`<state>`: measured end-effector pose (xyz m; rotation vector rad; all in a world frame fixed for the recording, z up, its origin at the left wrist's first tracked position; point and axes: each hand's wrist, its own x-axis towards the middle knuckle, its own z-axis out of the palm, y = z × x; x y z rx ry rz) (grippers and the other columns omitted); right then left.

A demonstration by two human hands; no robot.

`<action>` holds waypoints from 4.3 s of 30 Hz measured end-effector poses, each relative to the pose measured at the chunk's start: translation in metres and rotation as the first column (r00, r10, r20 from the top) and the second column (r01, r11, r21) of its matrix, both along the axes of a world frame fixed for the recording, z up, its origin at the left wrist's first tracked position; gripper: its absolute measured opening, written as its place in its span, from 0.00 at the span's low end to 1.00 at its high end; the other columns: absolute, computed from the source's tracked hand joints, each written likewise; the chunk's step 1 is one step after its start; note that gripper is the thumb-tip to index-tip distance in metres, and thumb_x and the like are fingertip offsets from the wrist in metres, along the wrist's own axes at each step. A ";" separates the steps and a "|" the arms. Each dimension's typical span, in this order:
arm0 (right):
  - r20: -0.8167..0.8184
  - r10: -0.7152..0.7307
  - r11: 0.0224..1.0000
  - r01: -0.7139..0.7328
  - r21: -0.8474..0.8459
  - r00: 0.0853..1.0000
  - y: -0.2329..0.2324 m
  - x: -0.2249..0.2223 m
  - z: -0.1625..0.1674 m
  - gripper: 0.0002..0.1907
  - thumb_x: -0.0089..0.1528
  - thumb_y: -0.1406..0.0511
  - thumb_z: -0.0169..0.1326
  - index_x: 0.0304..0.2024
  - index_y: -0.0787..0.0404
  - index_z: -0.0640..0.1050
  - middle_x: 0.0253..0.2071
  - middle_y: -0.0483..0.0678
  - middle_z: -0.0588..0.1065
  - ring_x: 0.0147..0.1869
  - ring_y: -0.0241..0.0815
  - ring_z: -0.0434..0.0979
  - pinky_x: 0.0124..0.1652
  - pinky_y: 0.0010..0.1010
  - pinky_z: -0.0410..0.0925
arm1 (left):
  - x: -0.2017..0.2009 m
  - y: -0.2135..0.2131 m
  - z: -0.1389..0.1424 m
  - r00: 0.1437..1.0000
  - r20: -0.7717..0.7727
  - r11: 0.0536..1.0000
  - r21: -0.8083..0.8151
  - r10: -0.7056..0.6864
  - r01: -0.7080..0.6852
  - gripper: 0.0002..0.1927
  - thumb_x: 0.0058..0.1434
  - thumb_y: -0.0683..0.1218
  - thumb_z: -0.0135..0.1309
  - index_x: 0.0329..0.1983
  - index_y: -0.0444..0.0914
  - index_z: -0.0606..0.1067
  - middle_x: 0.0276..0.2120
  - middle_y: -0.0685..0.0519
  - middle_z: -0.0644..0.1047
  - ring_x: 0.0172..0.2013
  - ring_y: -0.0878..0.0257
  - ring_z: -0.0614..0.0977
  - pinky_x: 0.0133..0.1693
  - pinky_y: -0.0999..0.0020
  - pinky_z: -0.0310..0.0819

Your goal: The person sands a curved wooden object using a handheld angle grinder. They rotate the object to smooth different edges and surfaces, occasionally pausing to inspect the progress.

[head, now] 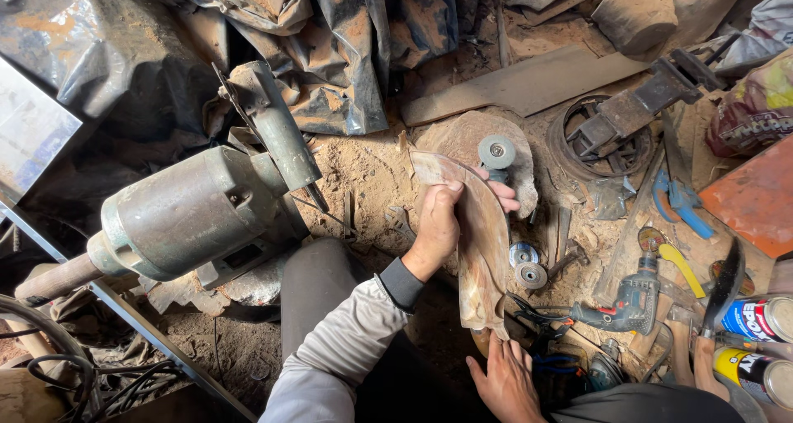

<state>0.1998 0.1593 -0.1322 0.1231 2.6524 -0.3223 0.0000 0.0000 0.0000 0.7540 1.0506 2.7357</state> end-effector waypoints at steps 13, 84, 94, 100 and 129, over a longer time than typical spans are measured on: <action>-0.425 -0.155 0.984 0.100 -0.150 0.892 -0.016 0.007 0.057 0.18 0.59 0.52 0.59 0.42 0.56 0.72 0.24 0.58 0.79 0.31 0.63 0.81 0.34 0.53 0.72 | -0.125 -0.068 -0.066 0.747 0.450 0.870 -0.312 0.489 -0.381 0.09 0.70 0.46 0.46 0.42 0.34 0.64 0.30 0.50 0.70 0.27 0.58 0.74 0.31 0.55 0.79; -0.036 -0.249 0.905 0.219 -0.364 0.968 -0.032 0.030 0.120 0.23 0.58 0.57 0.58 0.53 0.54 0.68 0.31 0.54 0.81 0.36 0.58 0.84 0.37 0.45 0.76 | -0.127 -0.023 -0.152 0.576 0.814 0.990 -0.127 0.073 0.055 0.15 0.73 0.53 0.42 0.34 0.42 0.59 0.25 0.54 0.62 0.22 0.62 0.66 0.23 0.62 0.68; -0.164 -0.192 0.813 0.063 -0.578 0.968 -0.004 0.071 0.063 0.25 0.56 0.61 0.61 0.52 0.63 0.69 0.32 0.58 0.81 0.35 0.59 0.85 0.36 0.46 0.77 | -0.180 -0.065 -0.152 0.556 0.742 0.915 -0.391 0.375 -0.095 0.19 0.72 0.56 0.42 0.26 0.44 0.65 0.16 0.59 0.63 0.16 0.64 0.66 0.19 0.67 0.64; -0.363 -0.295 0.910 0.144 -0.388 0.884 0.004 0.090 0.068 0.19 0.53 0.61 0.63 0.45 0.56 0.74 0.24 0.57 0.79 0.31 0.60 0.82 0.30 0.50 0.74 | -0.181 -0.031 -0.142 0.571 0.773 0.959 -0.256 0.278 -0.120 0.13 0.71 0.48 0.47 0.29 0.43 0.64 0.17 0.58 0.61 0.17 0.62 0.64 0.21 0.64 0.64; 0.031 -0.429 0.818 0.402 -0.412 0.903 0.005 0.069 0.091 0.19 0.58 0.58 0.60 0.48 0.52 0.71 0.29 0.55 0.80 0.39 0.58 0.83 0.38 0.46 0.74 | -0.137 0.043 -0.157 0.670 0.743 0.995 -0.070 0.009 0.065 0.16 0.72 0.51 0.47 0.27 0.45 0.64 0.17 0.56 0.63 0.18 0.60 0.67 0.21 0.62 0.63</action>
